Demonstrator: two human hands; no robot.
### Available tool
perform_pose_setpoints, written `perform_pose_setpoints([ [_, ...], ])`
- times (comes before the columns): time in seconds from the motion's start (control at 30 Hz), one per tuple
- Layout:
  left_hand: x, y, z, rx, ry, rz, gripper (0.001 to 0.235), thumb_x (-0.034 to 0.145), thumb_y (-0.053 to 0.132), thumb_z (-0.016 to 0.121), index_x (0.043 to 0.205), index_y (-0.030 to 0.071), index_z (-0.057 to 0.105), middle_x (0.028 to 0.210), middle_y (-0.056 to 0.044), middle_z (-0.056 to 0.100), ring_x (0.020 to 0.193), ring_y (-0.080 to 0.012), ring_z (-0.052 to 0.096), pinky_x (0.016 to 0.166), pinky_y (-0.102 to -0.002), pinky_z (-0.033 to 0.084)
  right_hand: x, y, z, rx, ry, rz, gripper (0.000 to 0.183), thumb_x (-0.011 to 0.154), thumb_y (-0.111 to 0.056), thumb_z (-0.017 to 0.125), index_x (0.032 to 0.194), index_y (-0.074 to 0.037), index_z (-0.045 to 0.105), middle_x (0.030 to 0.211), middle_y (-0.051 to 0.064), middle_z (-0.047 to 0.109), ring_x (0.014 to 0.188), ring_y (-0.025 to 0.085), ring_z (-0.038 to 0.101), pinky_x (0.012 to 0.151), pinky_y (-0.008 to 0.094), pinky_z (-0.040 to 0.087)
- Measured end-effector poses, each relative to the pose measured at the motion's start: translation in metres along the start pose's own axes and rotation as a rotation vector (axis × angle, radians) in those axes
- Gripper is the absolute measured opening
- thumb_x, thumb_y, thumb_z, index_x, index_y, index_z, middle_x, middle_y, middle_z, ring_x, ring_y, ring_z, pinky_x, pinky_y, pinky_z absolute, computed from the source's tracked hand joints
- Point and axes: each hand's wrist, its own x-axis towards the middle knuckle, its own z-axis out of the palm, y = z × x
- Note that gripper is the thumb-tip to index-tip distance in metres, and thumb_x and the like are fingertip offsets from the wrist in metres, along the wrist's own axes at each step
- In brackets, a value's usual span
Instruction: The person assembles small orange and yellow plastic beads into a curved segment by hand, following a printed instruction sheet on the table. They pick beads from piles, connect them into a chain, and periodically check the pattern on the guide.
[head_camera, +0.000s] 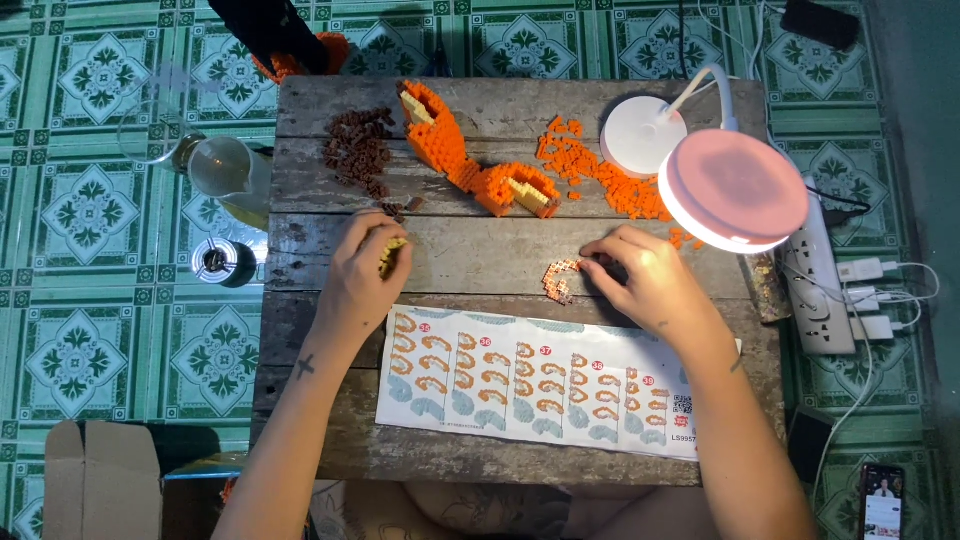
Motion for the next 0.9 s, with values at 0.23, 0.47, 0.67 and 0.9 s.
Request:
perform_pose_setpoints([
  [0.23,0.009,0.011,-0.007,-0.039,-0.07,0.079,0.015,0.11,0.015,0.08,0.119,0.003,0.081,0.125,-0.012,0.069,0.138,-0.0425,0.067,0.107,-0.053,0.063,0.0,0.002,0.002,-0.01,0.004,0.002,0.016,0.102,-0.021,0.084,0.114,-0.011,0.086,0.096,0.009,0.081,0.096,0.03,0.082,0.086,0.041,0.067],
  [0.47,0.016,0.02,-0.023,-0.086,-0.069,0.061,0.021,0.103,0.012,0.085,0.123,0.007,0.084,0.13,-0.015,0.071,0.14,-0.0452,0.063,0.115,-0.063,0.053,0.001,0.002,0.001,-0.004,0.0,0.015,0.016,0.102,-0.021,0.083,0.114,-0.011,0.086,0.096,0.008,0.081,0.096,0.029,0.082,0.086,0.041,0.067],
  [0.67,0.023,0.023,-0.024,0.127,-0.123,0.056,0.01,0.106,0.013,0.083,0.114,0.013,0.087,0.128,-0.01,0.07,0.138,-0.0386,0.063,0.11,-0.061,0.052,0.001,0.0,0.0,0.009,-0.002,0.013,0.016,0.102,-0.019,0.083,0.114,-0.009,0.086,0.095,0.009,0.081,0.095,0.03,0.081,0.086,0.041,0.067],
  [0.9,0.028,0.036,-0.028,0.261,-0.132,0.078,0.006,0.109,0.019,0.084,0.105,0.015,0.086,0.125,-0.004,0.069,0.132,-0.0312,0.064,0.105,-0.054,0.053,0.001,0.003,0.002,0.007,0.001,0.0,0.016,0.101,-0.02,0.083,0.115,-0.011,0.086,0.095,0.008,0.08,0.094,0.029,0.081,0.085,0.041,0.067],
])
